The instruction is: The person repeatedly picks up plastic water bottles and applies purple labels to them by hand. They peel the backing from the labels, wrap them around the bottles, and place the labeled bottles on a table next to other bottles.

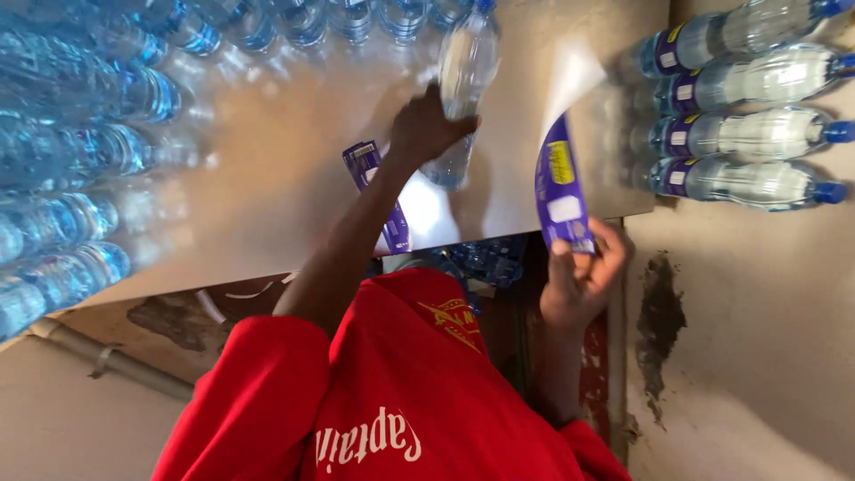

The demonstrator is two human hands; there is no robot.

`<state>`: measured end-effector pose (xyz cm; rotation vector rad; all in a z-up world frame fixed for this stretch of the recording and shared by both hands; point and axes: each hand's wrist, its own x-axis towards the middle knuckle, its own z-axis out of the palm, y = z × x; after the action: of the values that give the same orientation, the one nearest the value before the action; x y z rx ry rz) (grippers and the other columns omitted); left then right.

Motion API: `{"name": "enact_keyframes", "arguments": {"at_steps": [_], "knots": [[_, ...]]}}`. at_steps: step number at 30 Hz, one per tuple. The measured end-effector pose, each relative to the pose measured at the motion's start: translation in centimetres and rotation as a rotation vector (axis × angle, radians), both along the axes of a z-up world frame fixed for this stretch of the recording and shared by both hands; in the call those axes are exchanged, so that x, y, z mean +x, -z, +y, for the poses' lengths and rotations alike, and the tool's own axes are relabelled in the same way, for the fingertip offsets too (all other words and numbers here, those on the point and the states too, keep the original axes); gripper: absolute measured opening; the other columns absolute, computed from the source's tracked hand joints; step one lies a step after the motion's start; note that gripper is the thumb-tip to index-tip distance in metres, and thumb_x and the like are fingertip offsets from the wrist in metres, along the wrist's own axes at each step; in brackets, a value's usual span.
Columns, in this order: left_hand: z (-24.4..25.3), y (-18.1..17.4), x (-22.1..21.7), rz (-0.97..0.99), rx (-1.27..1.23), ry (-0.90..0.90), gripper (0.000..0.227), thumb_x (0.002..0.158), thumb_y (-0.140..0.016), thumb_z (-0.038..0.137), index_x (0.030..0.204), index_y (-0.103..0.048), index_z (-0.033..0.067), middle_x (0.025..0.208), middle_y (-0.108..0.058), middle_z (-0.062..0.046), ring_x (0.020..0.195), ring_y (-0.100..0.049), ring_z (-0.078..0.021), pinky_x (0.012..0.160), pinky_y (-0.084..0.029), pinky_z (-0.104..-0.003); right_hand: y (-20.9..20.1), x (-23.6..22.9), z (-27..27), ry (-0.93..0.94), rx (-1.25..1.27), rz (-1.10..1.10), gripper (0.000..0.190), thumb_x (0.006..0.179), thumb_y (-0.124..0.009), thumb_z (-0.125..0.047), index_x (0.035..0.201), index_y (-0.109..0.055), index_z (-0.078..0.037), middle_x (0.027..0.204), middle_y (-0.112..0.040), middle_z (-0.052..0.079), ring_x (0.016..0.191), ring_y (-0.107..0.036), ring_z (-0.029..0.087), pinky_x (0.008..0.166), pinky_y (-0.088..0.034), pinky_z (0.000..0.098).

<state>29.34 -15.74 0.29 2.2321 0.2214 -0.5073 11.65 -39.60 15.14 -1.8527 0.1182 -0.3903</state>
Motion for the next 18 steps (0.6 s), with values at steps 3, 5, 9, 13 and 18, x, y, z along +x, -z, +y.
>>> {"name": "enact_keyframes", "arguments": {"at_steps": [3, 5, 9, 13, 18], "knots": [[-0.4, 2.6, -3.7, 0.112, 0.007, -0.010, 0.109, 0.085, -0.076, 0.087, 0.143, -0.060, -0.0036, 0.127, -0.073, -0.037, 0.119, -0.074, -0.0566, 0.095, -0.059, -0.068, 1.8, 2.5, 0.8, -0.187, -0.069, -0.005, 0.053, 0.110, -0.074, -0.029, 0.148, -0.053, 0.002, 0.140, -0.052, 0.021, 0.128, -0.068, 0.038, 0.098, -0.063, 0.0511], [-0.8, 2.9, -6.0, 0.169, -0.009, -0.029, 0.103, 0.083, -0.077, 0.084, 0.135, -0.065, -0.0045, 0.122, -0.075, -0.036, 0.116, -0.075, -0.0569, 0.092, -0.060, -0.068, 2.6, 3.7, 1.0, -0.254, -0.095, 0.058, 0.045, 0.112, -0.072, -0.024, 0.143, -0.059, 0.005, 0.136, -0.061, 0.024, 0.128, -0.070, 0.044, 0.091, -0.063, 0.0531], [0.0, 1.5, -9.4, 0.063, -0.184, -0.038, 0.096, 0.088, -0.088, 0.059, 0.152, -0.054, -0.0048, 0.148, -0.057, -0.036, 0.136, -0.059, -0.0620, 0.110, -0.051, -0.073, 6.1, 4.1, 1.2, -0.299, -0.060, 0.147, 0.031, 0.116, -0.070, -0.021, 0.137, -0.068, 0.001, 0.120, -0.065, 0.020, 0.116, -0.069, 0.029, 0.089, -0.058, 0.0424], [2.2, -3.2, -11.9, 0.008, -0.434, -0.063, 0.130, 0.073, -0.101, 0.066, 0.167, -0.042, -0.0016, 0.164, -0.048, -0.035, 0.155, -0.045, -0.0578, 0.131, -0.034, -0.068, 7.8, 4.0, 1.6, -0.311, 0.043, 0.240, 0.025, 0.117, -0.067, -0.022, 0.131, -0.070, -0.001, 0.118, -0.067, 0.018, 0.115, -0.068, 0.025, 0.091, -0.056, 0.0445], [2.0, -5.2, -13.8, 0.033, -0.867, -0.501, 0.036, 0.104, -0.084, 0.032, 0.123, -0.069, 0.0050, 0.109, -0.064, -0.013, 0.107, -0.061, -0.0289, 0.096, -0.049, -0.047, 9.4, 2.6, 1.9, -0.377, 0.024, 0.378, 0.030, 0.118, -0.068, -0.030, 0.127, -0.072, -0.002, 0.108, -0.070, 0.018, 0.105, -0.072, 0.028, 0.085, -0.056, 0.0427]]}}
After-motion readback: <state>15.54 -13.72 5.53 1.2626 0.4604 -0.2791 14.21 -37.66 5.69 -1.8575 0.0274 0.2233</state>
